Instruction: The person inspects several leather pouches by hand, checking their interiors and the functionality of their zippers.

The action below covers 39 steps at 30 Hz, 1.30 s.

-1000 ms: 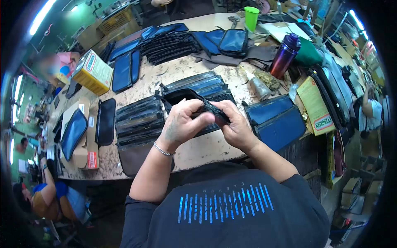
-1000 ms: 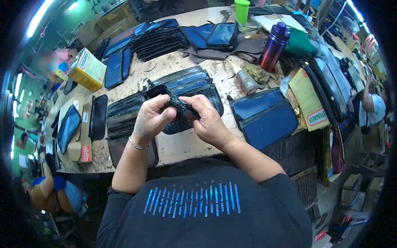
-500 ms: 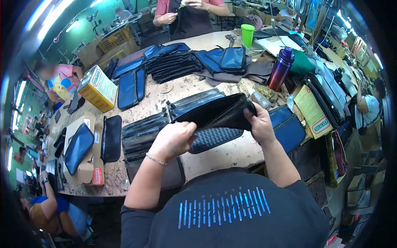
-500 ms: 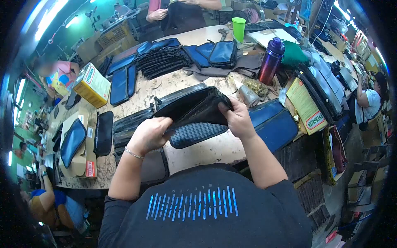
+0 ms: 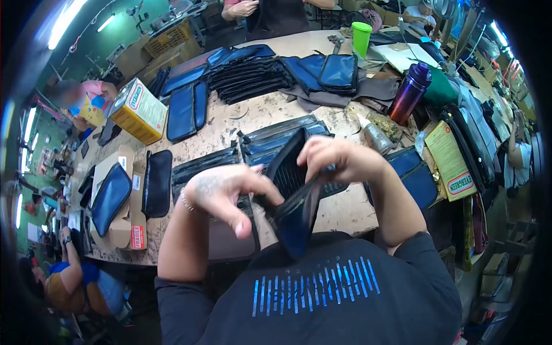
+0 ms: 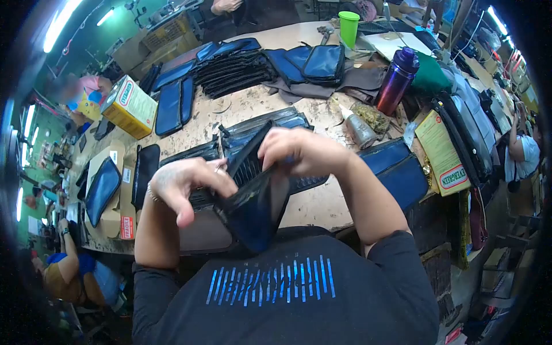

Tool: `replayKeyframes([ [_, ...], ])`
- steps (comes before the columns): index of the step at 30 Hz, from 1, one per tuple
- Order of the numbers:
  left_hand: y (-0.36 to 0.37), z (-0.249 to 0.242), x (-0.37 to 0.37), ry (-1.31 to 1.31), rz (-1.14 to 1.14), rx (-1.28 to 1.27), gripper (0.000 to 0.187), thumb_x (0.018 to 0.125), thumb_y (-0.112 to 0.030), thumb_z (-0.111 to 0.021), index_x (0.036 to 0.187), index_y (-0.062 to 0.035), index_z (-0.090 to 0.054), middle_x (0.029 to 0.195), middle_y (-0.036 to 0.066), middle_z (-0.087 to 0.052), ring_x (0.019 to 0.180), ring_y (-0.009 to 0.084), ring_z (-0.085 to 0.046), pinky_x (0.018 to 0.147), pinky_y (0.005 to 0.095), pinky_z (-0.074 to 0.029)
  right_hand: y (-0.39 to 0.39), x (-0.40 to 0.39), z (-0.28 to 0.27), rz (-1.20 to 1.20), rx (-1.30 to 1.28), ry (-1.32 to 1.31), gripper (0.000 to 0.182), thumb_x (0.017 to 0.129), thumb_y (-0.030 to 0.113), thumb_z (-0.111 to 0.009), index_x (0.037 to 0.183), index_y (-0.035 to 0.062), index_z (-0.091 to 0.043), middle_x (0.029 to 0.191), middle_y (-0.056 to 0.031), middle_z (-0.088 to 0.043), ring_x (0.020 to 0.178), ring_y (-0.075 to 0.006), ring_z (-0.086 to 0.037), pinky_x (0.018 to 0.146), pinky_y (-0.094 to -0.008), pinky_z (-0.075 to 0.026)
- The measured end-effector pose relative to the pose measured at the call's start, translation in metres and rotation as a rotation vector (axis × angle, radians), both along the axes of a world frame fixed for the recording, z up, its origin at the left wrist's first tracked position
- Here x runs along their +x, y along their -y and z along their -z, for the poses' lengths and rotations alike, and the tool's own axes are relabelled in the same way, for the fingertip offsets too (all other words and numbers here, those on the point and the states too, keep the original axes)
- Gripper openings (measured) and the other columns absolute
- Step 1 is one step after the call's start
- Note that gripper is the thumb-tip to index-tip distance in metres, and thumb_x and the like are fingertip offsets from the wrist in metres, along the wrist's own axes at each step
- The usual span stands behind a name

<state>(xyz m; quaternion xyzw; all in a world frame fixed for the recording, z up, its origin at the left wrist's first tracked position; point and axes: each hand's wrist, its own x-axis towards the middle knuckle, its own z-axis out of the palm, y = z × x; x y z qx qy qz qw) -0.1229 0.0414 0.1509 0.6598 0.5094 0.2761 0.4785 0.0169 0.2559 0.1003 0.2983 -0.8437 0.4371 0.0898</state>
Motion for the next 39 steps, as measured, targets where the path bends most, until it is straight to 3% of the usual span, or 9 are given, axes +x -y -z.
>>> replayKeyframes([
  [1, -0.004, 0.002, 0.0, 0.089, -0.046, 0.014, 0.086, 0.048, -0.07, -0.067, 0.092, 0.0037, -0.06, 0.088, 0.008, -0.064, 0.086, 0.0219, -0.061, 0.099, 0.0455, -0.021, -0.005, -0.006, 0.001, 0.052, -0.064, 0.006, 0.024, 0.061, 0.001, -0.071, 0.083, 0.006, -0.063, 0.089, -0.0081, -0.059, 0.097, -0.0242, -0.052, 0.082, -0.0342, -0.042],
  [2, -0.01, 0.011, 0.005, -0.013, -0.124, 0.307, 0.066, 0.053, -0.058, -0.074, 0.087, -0.0021, -0.061, 0.074, 0.007, -0.061, 0.074, 0.0168, -0.06, 0.089, 0.0338, -0.033, -0.008, -0.015, 0.007, 0.119, -0.059, -0.025, 0.023, 0.062, 0.002, -0.071, 0.083, 0.008, -0.064, 0.091, -0.007, -0.059, 0.1, -0.0231, -0.051, 0.084, -0.0332, -0.041],
  [6, -0.029, 0.012, 0.033, -0.331, -0.402, 0.465, 0.046, 0.061, -0.045, -0.075, 0.076, -0.004, -0.061, 0.066, 0.006, -0.058, 0.063, 0.0165, -0.055, 0.076, 0.0331, -0.04, -0.009, -0.035, 0.03, 0.375, -0.041, -0.077, 0.026, 0.059, -0.005, -0.064, 0.081, 0.0091, -0.063, 0.091, -0.0053, -0.058, 0.105, -0.0253, -0.045, 0.088, -0.033, -0.038],
  [7, -0.029, 0.014, 0.037, -0.171, -0.51, 0.349, 0.038, 0.065, -0.037, -0.075, 0.075, -0.0026, -0.061, 0.064, 0.005, -0.057, 0.059, 0.0117, -0.052, 0.063, 0.028, -0.043, -0.009, -0.037, 0.031, 0.387, 0.034, -0.189, 0.029, 0.06, -0.004, -0.063, 0.086, 0.0088, -0.061, 0.091, -0.0062, -0.058, 0.104, -0.0257, -0.044, 0.089, -0.0337, -0.037],
  [9, -0.027, 0.009, 0.041, -0.112, -0.66, 0.033, 0.024, 0.069, -0.019, -0.074, 0.081, -0.0025, -0.061, 0.077, -0.002, -0.059, 0.072, 0.0039, -0.049, 0.062, 0.0213, -0.041, 0.001, -0.034, 0.03, 0.624, 0.063, -0.318, 0.033, 0.059, -0.004, -0.064, 0.09, 0.0067, -0.058, 0.088, -0.0064, -0.057, 0.101, -0.0224, -0.047, 0.085, -0.0318, -0.039],
  [13, -0.03, 0.023, 0.038, -0.009, -0.693, 0.209, 0.021, 0.074, -0.016, -0.07, 0.085, -0.0007, -0.061, 0.081, -0.001, -0.06, 0.073, 0.0043, -0.05, 0.066, 0.0214, -0.042, 0.021, 0.0, 0.009, 0.683, -0.497, -0.023, 0.027, 0.066, -0.001, -0.065, 0.092, 0.0035, -0.056, 0.089, -0.0049, -0.055, 0.093, -0.0143, -0.051, 0.077, -0.0256, -0.043],
  [15, -0.031, 0.033, 0.037, 0.11, -0.729, 0.337, 0.029, 0.076, -0.025, -0.069, 0.085, 0.0013, -0.061, 0.069, 0.0, -0.059, 0.065, 0.0054, -0.049, 0.059, 0.0224, -0.043, 0.033, 0.019, 0.007, 0.439, -0.883, 0.175, 0.017, 0.075, 0.004, -0.065, 0.089, 0.0015, -0.056, 0.088, -0.001, -0.053, 0.081, -0.0061, -0.052, 0.069, -0.0189, -0.043],
  [24, -0.028, 0.031, 0.048, 0.093, -0.868, 0.33, 0.024, 0.075, -0.024, -0.07, 0.075, -0.0011, -0.063, 0.062, -0.004, -0.055, 0.058, 0.0022, -0.045, 0.049, 0.0191, -0.037, 0.046, 0.023, 0.015, 0.227, -1.011, 0.24, 0.028, 0.075, 0.005, -0.068, 0.099, 0.0027, -0.054, 0.087, -0.0007, -0.054, 0.08, -0.0055, -0.053, 0.07, -0.0186, -0.046],
  [39, -0.021, 0.034, 0.044, -0.014, -0.749, 0.312, 0.028, 0.075, -0.024, -0.069, 0.089, -0.0005, -0.063, 0.076, 0.008, -0.062, 0.068, 0.0118, -0.054, 0.062, 0.0259, -0.043, 0.04, 0.02, 0.018, 0.234, -1.121, 0.408, 0.017, 0.078, 0.001, -0.063, 0.093, 0.0007, -0.056, 0.085, -0.0047, -0.06, 0.075, -0.0069, -0.057, 0.068, -0.0191, -0.048],
])
